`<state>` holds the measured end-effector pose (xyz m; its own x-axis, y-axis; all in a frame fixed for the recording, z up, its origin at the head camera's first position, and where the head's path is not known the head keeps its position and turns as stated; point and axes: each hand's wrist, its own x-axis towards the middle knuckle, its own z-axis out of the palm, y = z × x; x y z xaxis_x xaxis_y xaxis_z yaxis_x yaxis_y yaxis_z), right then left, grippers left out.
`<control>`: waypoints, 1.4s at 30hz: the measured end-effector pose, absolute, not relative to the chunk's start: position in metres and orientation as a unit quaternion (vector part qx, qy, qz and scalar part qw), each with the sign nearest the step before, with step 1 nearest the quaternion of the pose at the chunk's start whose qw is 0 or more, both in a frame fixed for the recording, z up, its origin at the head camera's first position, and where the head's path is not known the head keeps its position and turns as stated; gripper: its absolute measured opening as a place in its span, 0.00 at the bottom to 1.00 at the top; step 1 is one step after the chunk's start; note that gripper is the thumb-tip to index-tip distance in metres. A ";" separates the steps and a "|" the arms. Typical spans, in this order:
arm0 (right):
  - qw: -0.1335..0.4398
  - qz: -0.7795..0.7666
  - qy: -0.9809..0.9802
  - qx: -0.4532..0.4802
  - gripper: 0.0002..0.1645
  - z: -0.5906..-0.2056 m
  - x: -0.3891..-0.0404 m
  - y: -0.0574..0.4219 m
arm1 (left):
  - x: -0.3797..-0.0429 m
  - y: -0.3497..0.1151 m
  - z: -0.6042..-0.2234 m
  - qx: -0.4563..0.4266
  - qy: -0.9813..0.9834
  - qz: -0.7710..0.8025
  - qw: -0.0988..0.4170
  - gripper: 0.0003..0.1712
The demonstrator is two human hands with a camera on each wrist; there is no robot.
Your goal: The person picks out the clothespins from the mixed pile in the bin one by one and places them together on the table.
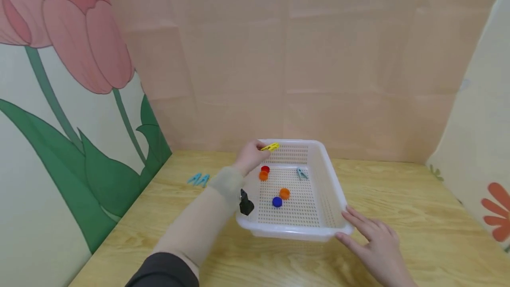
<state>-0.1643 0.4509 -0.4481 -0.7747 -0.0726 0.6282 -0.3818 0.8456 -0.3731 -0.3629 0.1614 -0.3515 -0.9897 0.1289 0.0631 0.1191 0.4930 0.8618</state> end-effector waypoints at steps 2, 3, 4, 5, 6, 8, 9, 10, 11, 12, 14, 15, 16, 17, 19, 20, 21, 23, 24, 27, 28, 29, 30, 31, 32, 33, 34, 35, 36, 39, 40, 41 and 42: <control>0.309 0.251 -0.909 0.123 0.33 -0.449 -0.164 0.452 | -0.362 0.152 -0.352 0.071 0.859 0.507 -0.011 0.18; 0.309 0.252 -0.909 0.122 0.33 -0.450 -0.164 0.452 | -0.362 0.147 -0.352 0.069 0.857 0.511 -0.016 0.18; 0.309 0.253 -0.909 0.122 0.33 -0.450 -0.164 0.452 | -0.362 0.142 -0.352 0.066 0.855 0.515 -0.024 0.19; 0.308 0.254 -0.909 0.121 0.33 -0.451 -0.164 0.453 | -0.362 0.137 -0.353 0.063 0.853 0.517 -0.032 0.19; 0.308 0.254 -0.909 0.120 0.33 -0.451 -0.164 0.453 | -0.362 0.132 -0.353 0.058 0.852 0.518 -0.040 0.19; 0.309 0.253 -0.909 0.118 0.33 -0.452 -0.164 0.454 | -0.362 0.122 -0.355 0.050 0.852 0.518 -0.058 0.20; 0.308 0.253 -0.910 0.117 0.33 -0.452 -0.164 0.454 | -0.362 0.117 -0.356 0.043 0.853 0.516 -0.063 0.21; 0.307 0.253 -0.910 0.117 0.33 -0.453 -0.164 0.454 | -0.361 0.112 -0.357 0.037 0.853 0.515 -0.070 0.21; 0.305 0.253 -0.910 0.117 0.33 -0.453 -0.164 0.454 | -0.361 0.107 -0.358 0.034 0.854 0.514 -0.076 0.21; 0.304 0.253 -0.911 0.117 0.33 -0.453 -0.164 0.454 | -0.361 0.101 -0.360 0.031 0.854 0.513 -0.081 0.21; 0.299 0.256 -0.912 0.117 0.33 -0.453 -0.164 0.454 | -0.359 0.090 -0.364 0.023 0.853 0.515 -0.084 0.22; 0.297 0.257 -0.912 0.116 0.33 -0.453 -0.164 0.454 | -0.359 0.084 -0.366 0.017 0.853 0.516 -0.084 0.22; 0.295 0.258 -0.913 0.116 0.33 -0.453 -0.164 0.454 | -0.358 0.078 -0.369 0.012 0.852 0.517 -0.084 0.22; 0.292 0.257 -0.914 0.117 0.33 -0.453 -0.164 0.454 | -0.356 0.073 -0.371 0.004 0.853 0.515 -0.083 0.22; 0.290 0.258 -0.914 0.117 0.33 -0.453 -0.164 0.453 | -0.353 0.062 -0.375 -0.016 0.852 0.518 -0.076 0.22; 0.290 0.258 -0.914 0.116 0.33 -0.453 -0.164 0.453 | -0.352 0.057 -0.379 -0.025 0.852 0.517 -0.075 0.22; 0.290 0.257 -0.914 0.117 0.33 -0.452 -0.164 0.453 | -0.351 0.052 -0.382 -0.036 0.853 0.515 -0.073 0.23; 0.293 0.256 -0.914 0.117 0.33 -0.453 -0.164 0.453 | -0.347 0.042 -0.387 -0.049 0.852 0.515 -0.076 0.23; 0.296 0.256 -0.913 0.117 0.33 -0.453 -0.164 0.453 | -0.345 0.038 -0.391 -0.055 0.852 0.516 -0.077 0.23; 0.302 0.254 -0.911 0.119 0.33 -0.453 -0.165 0.452 | -0.341 0.024 -0.401 -0.072 0.848 0.518 -0.081 0.23; 0.303 0.254 -0.911 0.119 0.33 -0.453 -0.165 0.452 | -0.339 0.020 -0.404 -0.077 0.847 0.519 -0.082 0.23; 0.303 0.255 -0.910 0.120 0.33 -0.452 -0.165 0.452 | -0.337 0.016 -0.408 -0.086 0.848 0.517 -0.083 0.22; 0.303 0.257 -0.910 0.121 0.33 -0.451 -0.165 0.452 | -0.337 0.012 -0.412 -0.093 0.849 0.513 -0.082 0.22; 0.303 0.256 -0.910 0.122 0.33 -0.451 -0.165 0.451 | -0.335 0.009 -0.416 -0.098 0.851 0.509 -0.084 0.22; 0.303 0.257 -0.910 0.122 0.33 -0.450 -0.164 0.451 | -0.334 0.005 -0.420 -0.101 0.855 0.501 -0.085 0.23; 0.302 0.257 -0.910 0.123 0.33 -0.450 -0.164 0.451 | -0.333 0.002 -0.424 -0.107 0.858 0.495 -0.084 0.23; 0.301 0.258 -0.910 0.122 0.33 -0.449 -0.164 0.451 | -0.332 0.000 -0.428 -0.110 0.861 0.489 -0.083 0.23; 0.301 0.259 -0.910 0.122 0.33 -0.449 -0.164 0.451 | -0.331 -0.002 -0.432 -0.113 0.864 0.485 -0.080 0.23; 0.301 0.259 -0.910 0.123 0.33 -0.449 -0.164 0.451 | -0.330 -0.004 -0.436 -0.114 0.868 0.478 -0.077 0.23; 0.300 0.259 -0.910 0.123 0.33 -0.448 -0.164 0.451 | -0.327 -0.008 -0.447 -0.122 0.879 0.456 -0.061 0.22; 0.300 0.259 -0.910 0.124 0.33 -0.448 -0.164 0.451 | -0.326 -0.008 -0.450 -0.124 0.883 0.449 -0.056 0.22; 0.300 0.259 -0.910 0.124 0.34 -0.448 -0.164 0.450 | -0.325 -0.009 -0.453 -0.128 0.886 0.442 -0.051 0.22; 0.300 0.258 -0.910 0.125 0.34 -0.448 -0.163 0.450 | -0.325 -0.009 -0.456 -0.128 0.890 0.434 -0.048 0.21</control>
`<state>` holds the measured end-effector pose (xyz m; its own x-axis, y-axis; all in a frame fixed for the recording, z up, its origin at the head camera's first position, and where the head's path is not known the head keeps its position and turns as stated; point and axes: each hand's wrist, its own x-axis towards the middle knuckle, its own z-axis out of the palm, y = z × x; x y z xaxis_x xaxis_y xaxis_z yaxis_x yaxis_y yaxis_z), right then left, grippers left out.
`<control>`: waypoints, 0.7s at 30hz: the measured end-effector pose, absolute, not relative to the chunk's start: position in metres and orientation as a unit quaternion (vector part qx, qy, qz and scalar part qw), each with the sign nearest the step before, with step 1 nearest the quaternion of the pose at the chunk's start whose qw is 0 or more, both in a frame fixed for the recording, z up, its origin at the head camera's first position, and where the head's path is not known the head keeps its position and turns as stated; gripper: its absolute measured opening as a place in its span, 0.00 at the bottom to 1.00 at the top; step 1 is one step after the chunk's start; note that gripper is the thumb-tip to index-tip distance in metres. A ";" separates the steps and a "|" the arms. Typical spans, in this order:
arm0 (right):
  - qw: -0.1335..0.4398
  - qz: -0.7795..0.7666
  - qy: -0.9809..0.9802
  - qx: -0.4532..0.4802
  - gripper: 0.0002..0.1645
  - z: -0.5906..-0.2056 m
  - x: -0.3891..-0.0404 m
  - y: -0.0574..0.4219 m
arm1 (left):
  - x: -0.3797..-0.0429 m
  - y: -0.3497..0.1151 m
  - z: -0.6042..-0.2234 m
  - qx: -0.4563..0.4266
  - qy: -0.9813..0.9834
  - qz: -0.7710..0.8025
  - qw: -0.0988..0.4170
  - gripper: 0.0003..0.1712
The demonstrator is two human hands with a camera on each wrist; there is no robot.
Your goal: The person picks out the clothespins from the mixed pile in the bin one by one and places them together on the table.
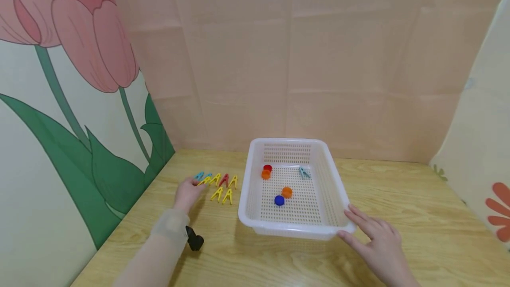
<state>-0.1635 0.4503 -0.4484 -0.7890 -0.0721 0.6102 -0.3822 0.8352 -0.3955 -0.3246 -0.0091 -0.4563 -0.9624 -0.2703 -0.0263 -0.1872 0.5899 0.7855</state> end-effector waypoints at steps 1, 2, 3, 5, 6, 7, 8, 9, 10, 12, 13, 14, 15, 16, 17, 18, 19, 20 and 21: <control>0.300 0.258 -0.910 0.125 0.34 -0.448 -0.163 0.450 | -0.324 -0.009 -0.459 0.130 -0.893 -0.428 0.044 0.21; 0.299 0.258 -0.910 0.124 0.34 -0.448 -0.163 0.450 | -0.324 -0.009 -0.461 0.130 -0.896 -0.423 0.043 0.21; 0.299 0.257 -0.910 0.124 0.34 -0.448 -0.163 0.450 | -0.323 -0.009 -0.463 0.132 -0.897 -0.419 0.041 0.20; 0.298 0.259 -0.911 0.122 0.34 -0.448 -0.163 0.450 | -0.322 -0.009 -0.467 0.130 -0.903 -0.408 0.041 0.19; 0.299 0.258 -0.911 0.121 0.34 -0.448 -0.163 0.450 | -0.322 -0.008 -0.468 0.129 -0.906 -0.402 0.039 0.19; 0.299 0.258 -0.911 0.119 0.33 -0.448 -0.163 0.450 | -0.321 -0.008 -0.470 0.129 -0.909 -0.395 0.038 0.18; 0.299 0.258 -0.911 0.118 0.33 -0.448 -0.163 0.450 | -0.321 -0.008 -0.471 0.129 -0.911 -0.389 0.037 0.18; 0.299 0.257 -0.911 0.118 0.33 -0.448 -0.163 0.450 | -0.321 -0.007 -0.472 0.131 -0.913 -0.386 0.034 0.17; 0.300 0.257 -0.911 0.118 0.33 -0.448 -0.163 0.451 | -0.321 -0.007 -0.473 0.132 -0.914 -0.382 0.032 0.17; 0.300 0.256 -0.911 0.119 0.34 -0.448 -0.163 0.451 | -0.322 -0.007 -0.475 0.139 -0.915 -0.379 0.028 0.17; 0.300 0.256 -0.911 0.120 0.34 -0.448 -0.163 0.451 | -0.323 -0.006 -0.476 0.141 -0.914 -0.378 0.027 0.17; 0.301 0.256 -0.911 0.121 0.34 -0.448 -0.163 0.451 | -0.323 -0.006 -0.477 0.143 -0.914 -0.380 0.026 0.17; 0.302 0.256 -0.910 0.122 0.34 -0.448 -0.163 0.451 | -0.324 -0.006 -0.478 0.143 -0.913 -0.381 0.025 0.17; 0.303 0.254 -0.910 0.123 0.34 -0.448 -0.163 0.451 | -0.324 -0.006 -0.479 0.144 -0.913 -0.380 0.025 0.16; 0.305 0.253 -0.910 0.123 0.34 -0.448 -0.163 0.451 | -0.325 -0.005 -0.479 0.144 -0.914 -0.379 0.023 0.16; 0.306 0.251 -0.910 0.123 0.34 -0.448 -0.163 0.451 | -0.326 -0.006 -0.480 0.145 -0.914 -0.379 0.022 0.16; 0.307 0.250 -0.910 0.124 0.34 -0.448 -0.164 0.451 | -0.326 -0.006 -0.481 0.145 -0.914 -0.379 0.021 0.16; 0.307 0.249 -0.910 0.123 0.34 -0.448 -0.164 0.451 | -0.327 -0.006 -0.481 0.146 -0.914 -0.378 0.019 0.16; 0.307 0.249 -0.910 0.123 0.34 -0.448 -0.163 0.451 | -0.327 -0.006 -0.482 0.147 -0.914 -0.378 0.017 0.16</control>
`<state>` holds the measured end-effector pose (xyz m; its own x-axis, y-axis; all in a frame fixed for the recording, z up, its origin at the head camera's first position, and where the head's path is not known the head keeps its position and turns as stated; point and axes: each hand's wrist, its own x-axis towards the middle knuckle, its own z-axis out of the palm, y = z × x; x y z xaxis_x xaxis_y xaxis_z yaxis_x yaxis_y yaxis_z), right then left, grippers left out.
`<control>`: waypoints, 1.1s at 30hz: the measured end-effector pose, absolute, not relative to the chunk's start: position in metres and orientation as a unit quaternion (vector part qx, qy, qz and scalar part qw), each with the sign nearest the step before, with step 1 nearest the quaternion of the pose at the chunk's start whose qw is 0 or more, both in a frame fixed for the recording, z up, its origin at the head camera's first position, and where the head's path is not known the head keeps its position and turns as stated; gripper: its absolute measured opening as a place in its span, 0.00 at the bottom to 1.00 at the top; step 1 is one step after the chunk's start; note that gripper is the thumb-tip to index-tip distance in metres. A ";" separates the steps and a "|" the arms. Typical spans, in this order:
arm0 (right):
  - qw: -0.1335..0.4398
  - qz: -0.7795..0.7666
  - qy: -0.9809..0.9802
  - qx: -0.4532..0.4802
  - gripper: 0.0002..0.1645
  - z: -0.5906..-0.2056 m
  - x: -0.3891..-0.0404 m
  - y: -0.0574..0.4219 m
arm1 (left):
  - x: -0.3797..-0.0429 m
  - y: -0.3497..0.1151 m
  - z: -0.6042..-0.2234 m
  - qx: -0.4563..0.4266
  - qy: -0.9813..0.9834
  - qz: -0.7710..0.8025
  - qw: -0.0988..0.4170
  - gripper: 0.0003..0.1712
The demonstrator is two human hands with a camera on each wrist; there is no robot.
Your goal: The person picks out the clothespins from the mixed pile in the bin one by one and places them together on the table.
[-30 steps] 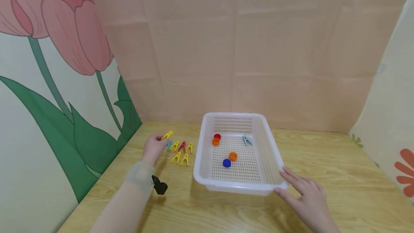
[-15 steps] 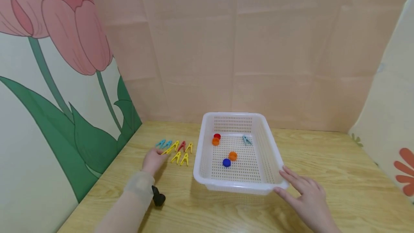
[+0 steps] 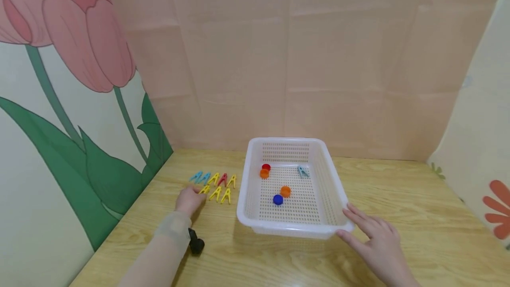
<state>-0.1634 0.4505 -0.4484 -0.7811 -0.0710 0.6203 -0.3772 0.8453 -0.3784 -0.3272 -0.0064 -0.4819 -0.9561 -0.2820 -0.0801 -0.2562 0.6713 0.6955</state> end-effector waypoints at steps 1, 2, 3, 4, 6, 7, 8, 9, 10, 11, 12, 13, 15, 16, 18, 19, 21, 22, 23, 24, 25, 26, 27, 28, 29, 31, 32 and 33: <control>0.307 0.249 -0.910 0.123 0.34 -0.448 -0.163 0.450 | -0.328 -0.007 -0.482 0.148 -0.915 -0.376 0.016 0.17; 0.308 0.250 -0.910 0.123 0.34 -0.448 -0.163 0.450 | -0.328 -0.008 -0.482 0.148 -0.916 -0.374 0.016 0.17; 0.308 0.250 -0.910 0.122 0.34 -0.448 -0.163 0.450 | -0.328 -0.008 -0.482 0.148 -0.916 -0.372 0.015 0.18; 0.309 0.250 -0.910 0.122 0.34 -0.448 -0.163 0.450 | -0.328 -0.009 -0.482 0.147 -0.917 -0.371 0.015 0.18; 0.312 0.248 -0.909 0.122 0.34 -0.448 -0.164 0.450 | -0.328 -0.010 -0.481 0.144 -0.919 -0.366 0.013 0.20; 0.313 0.247 -0.909 0.122 0.33 -0.447 -0.164 0.449 | -0.328 -0.011 -0.480 0.143 -0.920 -0.364 0.012 0.21; 0.314 0.247 -0.909 0.121 0.33 -0.447 -0.164 0.449 | -0.327 -0.011 -0.478 0.143 -0.920 -0.364 0.009 0.22; 0.313 0.247 -0.909 0.121 0.33 -0.447 -0.164 0.449 | -0.326 -0.012 -0.477 0.145 -0.919 -0.367 0.006 0.23; 0.311 0.248 -0.909 0.120 0.34 -0.447 -0.163 0.449 | -0.325 -0.012 -0.475 0.145 -0.918 -0.370 0.002 0.24; 0.309 0.250 -0.910 0.119 0.34 -0.446 -0.163 0.449 | -0.323 -0.013 -0.473 0.146 -0.916 -0.373 -0.001 0.25; 0.307 0.251 -0.910 0.118 0.34 -0.446 -0.163 0.449 | -0.323 -0.013 -0.471 0.146 -0.915 -0.376 -0.003 0.25; 0.304 0.253 -0.911 0.117 0.34 -0.445 -0.163 0.449 | -0.322 -0.014 -0.469 0.148 -0.912 -0.383 -0.004 0.26; 0.299 0.255 -0.912 0.116 0.34 -0.445 -0.163 0.449 | -0.320 -0.014 -0.465 0.150 -0.905 -0.398 -0.003 0.26; 0.298 0.255 -0.913 0.115 0.34 -0.444 -0.163 0.449 | -0.320 -0.014 -0.463 0.150 -0.902 -0.405 -0.002 0.26; 0.296 0.256 -0.913 0.115 0.34 -0.444 -0.163 0.449 | -0.321 -0.014 -0.458 0.146 -0.898 -0.416 0.004 0.25; 0.295 0.256 -0.914 0.115 0.34 -0.444 -0.163 0.449 | -0.321 -0.013 -0.455 0.141 -0.897 -0.418 0.007 0.25; 0.294 0.254 -0.914 0.115 0.34 -0.444 -0.162 0.449 | -0.323 -0.011 -0.449 0.132 -0.898 -0.420 0.012 0.25; 0.293 0.253 -0.915 0.115 0.34 -0.444 -0.162 0.449 | -0.323 -0.009 -0.445 0.122 -0.899 -0.420 0.018 0.25; 0.293 0.252 -0.915 0.115 0.34 -0.444 -0.163 0.449 | -0.324 -0.007 -0.441 0.110 -0.901 -0.419 0.022 0.25; 0.292 0.252 -0.915 0.115 0.34 -0.444 -0.163 0.449 | -0.324 -0.005 -0.437 0.101 -0.903 -0.417 0.026 0.25; 0.292 0.251 -0.916 0.115 0.34 -0.444 -0.163 0.450 | -0.325 -0.003 -0.433 0.094 -0.902 -0.420 0.029 0.25; 0.293 0.249 -0.916 0.115 0.34 -0.445 -0.163 0.450 | -0.327 0.001 -0.427 0.088 -0.902 -0.422 0.031 0.25; 0.293 0.249 -0.916 0.115 0.34 -0.445 -0.163 0.450 | -0.327 0.004 -0.422 0.081 -0.901 -0.426 0.031 0.25; 0.295 0.249 -0.915 0.117 0.34 -0.445 -0.163 0.450 | -0.329 0.008 -0.416 0.073 -0.900 -0.428 0.032 0.26; 0.296 0.250 -0.915 0.117 0.34 -0.445 -0.163 0.450 | -0.330 0.013 -0.410 0.068 -0.900 -0.430 0.030 0.26; 0.298 0.250 -0.914 0.118 0.33 -0.446 -0.163 0.449 | -0.332 0.025 -0.396 0.057 -0.899 -0.434 0.028 0.26; 0.299 0.250 -0.913 0.119 0.33 -0.446 -0.163 0.449 | -0.332 0.032 -0.388 0.049 -0.899 -0.434 0.027 0.26; 0.302 0.249 -0.912 0.121 0.33 -0.447 -0.163 0.449 | -0.333 0.039 -0.381 0.036 -0.899 -0.436 0.029 0.26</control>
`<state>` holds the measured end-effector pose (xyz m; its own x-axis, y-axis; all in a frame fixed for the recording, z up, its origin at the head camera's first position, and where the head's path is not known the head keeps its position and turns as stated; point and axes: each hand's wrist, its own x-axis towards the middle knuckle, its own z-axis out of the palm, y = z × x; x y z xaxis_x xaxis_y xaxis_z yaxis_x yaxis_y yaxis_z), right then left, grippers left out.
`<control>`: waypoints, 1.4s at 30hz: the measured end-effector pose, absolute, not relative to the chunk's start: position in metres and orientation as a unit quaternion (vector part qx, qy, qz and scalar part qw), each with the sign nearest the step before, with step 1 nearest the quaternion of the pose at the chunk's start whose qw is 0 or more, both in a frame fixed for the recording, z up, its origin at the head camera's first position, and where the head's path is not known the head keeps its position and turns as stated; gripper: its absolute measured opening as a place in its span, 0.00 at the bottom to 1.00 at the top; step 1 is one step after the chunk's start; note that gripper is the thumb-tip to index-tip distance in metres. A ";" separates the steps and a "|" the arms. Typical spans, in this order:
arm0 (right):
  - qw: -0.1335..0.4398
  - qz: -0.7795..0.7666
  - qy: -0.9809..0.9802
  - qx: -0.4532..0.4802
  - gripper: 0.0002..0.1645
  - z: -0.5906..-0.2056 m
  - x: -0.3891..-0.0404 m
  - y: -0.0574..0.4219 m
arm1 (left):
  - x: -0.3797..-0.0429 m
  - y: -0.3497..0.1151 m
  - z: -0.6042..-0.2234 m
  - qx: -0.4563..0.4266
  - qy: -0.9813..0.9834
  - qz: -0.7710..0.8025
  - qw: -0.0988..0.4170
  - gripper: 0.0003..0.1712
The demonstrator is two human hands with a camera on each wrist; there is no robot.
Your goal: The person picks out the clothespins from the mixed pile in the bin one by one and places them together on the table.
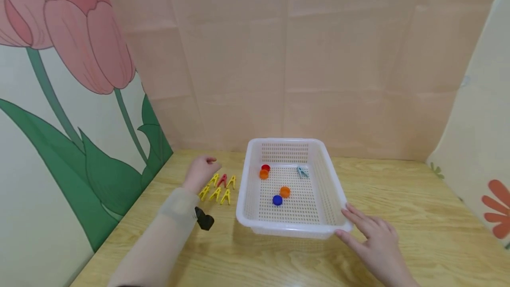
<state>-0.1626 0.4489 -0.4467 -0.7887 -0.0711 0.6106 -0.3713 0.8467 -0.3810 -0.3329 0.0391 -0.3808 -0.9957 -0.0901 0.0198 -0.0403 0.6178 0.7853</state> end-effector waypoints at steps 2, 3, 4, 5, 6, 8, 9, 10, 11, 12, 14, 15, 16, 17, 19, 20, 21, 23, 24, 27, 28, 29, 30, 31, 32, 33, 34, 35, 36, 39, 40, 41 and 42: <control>0.305 0.246 -0.912 0.124 0.33 -0.448 -0.163 0.449 | -0.335 0.057 -0.366 0.009 -0.901 -0.433 0.036 0.24; 0.308 0.245 -0.911 0.125 0.33 -0.448 -0.163 0.450 | -0.336 0.067 -0.359 -0.008 -0.902 -0.430 0.043 0.24; 0.309 0.243 -0.911 0.126 0.33 -0.449 -0.162 0.450 | -0.337 0.077 -0.353 -0.020 -0.902 -0.430 0.045 0.23; 0.310 0.242 -0.910 0.127 0.32 -0.449 -0.162 0.450 | -0.338 0.088 -0.348 -0.035 -0.900 -0.433 0.046 0.23; 0.312 0.242 -0.910 0.128 0.32 -0.450 -0.162 0.451 | -0.340 0.098 -0.343 -0.050 -0.899 -0.434 0.048 0.22; 0.312 0.243 -0.910 0.128 0.32 -0.451 -0.162 0.451 | -0.343 0.119 -0.336 -0.073 -0.897 -0.435 0.044 0.22; 0.311 0.244 -0.910 0.127 0.32 -0.451 -0.161 0.451 | -0.344 0.128 -0.333 -0.079 -0.894 -0.439 0.036 0.22; 0.311 0.245 -0.909 0.127 0.32 -0.451 -0.161 0.451 | -0.345 0.138 -0.331 -0.082 -0.892 -0.444 0.026 0.21; 0.312 0.246 -0.909 0.126 0.32 -0.452 -0.161 0.451 | -0.347 0.146 -0.329 -0.090 -0.891 -0.446 0.020 0.20; 0.313 0.246 -0.909 0.127 0.32 -0.452 -0.161 0.451 | -0.348 0.154 -0.328 -0.093 -0.891 -0.445 0.015 0.19; 0.315 0.246 -0.908 0.127 0.32 -0.453 -0.162 0.450 | -0.350 0.167 -0.327 -0.092 -0.889 -0.449 -0.002 0.17; 0.316 0.245 -0.907 0.128 0.32 -0.453 -0.162 0.449 | -0.350 0.173 -0.327 -0.088 -0.887 -0.453 -0.012 0.16; 0.318 0.244 -0.907 0.129 0.32 -0.453 -0.162 0.449 | -0.352 0.178 -0.327 -0.087 -0.886 -0.456 -0.017 0.16; 0.320 0.243 -0.906 0.131 0.32 -0.453 -0.163 0.448 | -0.353 0.182 -0.327 -0.087 -0.885 -0.457 -0.022 0.16; 0.322 0.242 -0.906 0.133 0.32 -0.453 -0.163 0.447 | -0.355 0.190 -0.329 -0.084 -0.883 -0.461 -0.028 0.16; 0.322 0.242 -0.905 0.133 0.32 -0.453 -0.163 0.447 | -0.357 0.194 -0.330 -0.083 -0.882 -0.464 -0.030 0.16; 0.323 0.243 -0.905 0.134 0.32 -0.453 -0.163 0.447 | -0.359 0.197 -0.332 -0.082 -0.882 -0.463 -0.028 0.16; 0.323 0.244 -0.905 0.134 0.32 -0.452 -0.163 0.447 | -0.364 0.204 -0.335 -0.084 -0.886 -0.455 -0.021 0.15; 0.323 0.244 -0.904 0.135 0.32 -0.452 -0.163 0.446 | -0.366 0.208 -0.337 -0.082 -0.888 -0.451 -0.018 0.15; 0.325 0.244 -0.904 0.135 0.32 -0.450 -0.162 0.446 | -0.374 0.218 -0.343 -0.080 -0.897 -0.434 -0.007 0.13; 0.326 0.244 -0.903 0.135 0.32 -0.450 -0.162 0.446 | -0.376 0.221 -0.345 -0.079 -0.900 -0.430 -0.004 0.12; 0.327 0.243 -0.903 0.134 0.32 -0.449 -0.162 0.446 | -0.378 0.224 -0.347 -0.079 -0.902 -0.425 -0.002 0.12; 0.328 0.243 -0.903 0.134 0.32 -0.449 -0.162 0.446 | -0.380 0.228 -0.349 -0.078 -0.904 -0.421 -0.001 0.11; 0.328 0.243 -0.903 0.133 0.32 -0.449 -0.162 0.446 | -0.382 0.231 -0.351 -0.080 -0.907 -0.413 0.004 0.11; 0.329 0.243 -0.903 0.133 0.32 -0.449 -0.162 0.446 | -0.384 0.233 -0.353 -0.083 -0.911 -0.403 0.006 0.11; 0.329 0.243 -0.903 0.133 0.32 -0.448 -0.162 0.446 | -0.385 0.236 -0.354 -0.084 -0.915 -0.395 0.004 0.11; 0.330 0.243 -0.903 0.133 0.32 -0.448 -0.162 0.446 | -0.386 0.238 -0.356 -0.090 -0.920 -0.381 0.005 0.12; 0.330 0.244 -0.902 0.133 0.32 -0.448 -0.163 0.446 | -0.387 0.241 -0.357 -0.097 -0.926 -0.366 0.005 0.12; 0.330 0.245 -0.902 0.133 0.32 -0.448 -0.163 0.446 | -0.388 0.243 -0.360 -0.105 -0.931 -0.349 0.006 0.13; 0.334 0.246 -0.900 0.134 0.32 -0.447 -0.163 0.446 | -0.393 0.250 -0.369 -0.127 -0.942 -0.311 0.007 0.12; 0.335 0.246 -0.900 0.134 0.32 -0.446 -0.163 0.445 | -0.396 0.252 -0.374 -0.135 -0.945 -0.299 0.012 0.10; 0.336 0.247 -0.899 0.134 0.32 -0.446 -0.163 0.445 | -0.400 0.254 -0.379 -0.141 -0.947 -0.290 0.014 0.08; 0.338 0.246 -0.899 0.134 0.32 -0.446 -0.163 0.445 | -0.403 0.256 -0.384 -0.147 -0.948 -0.280 0.014 0.06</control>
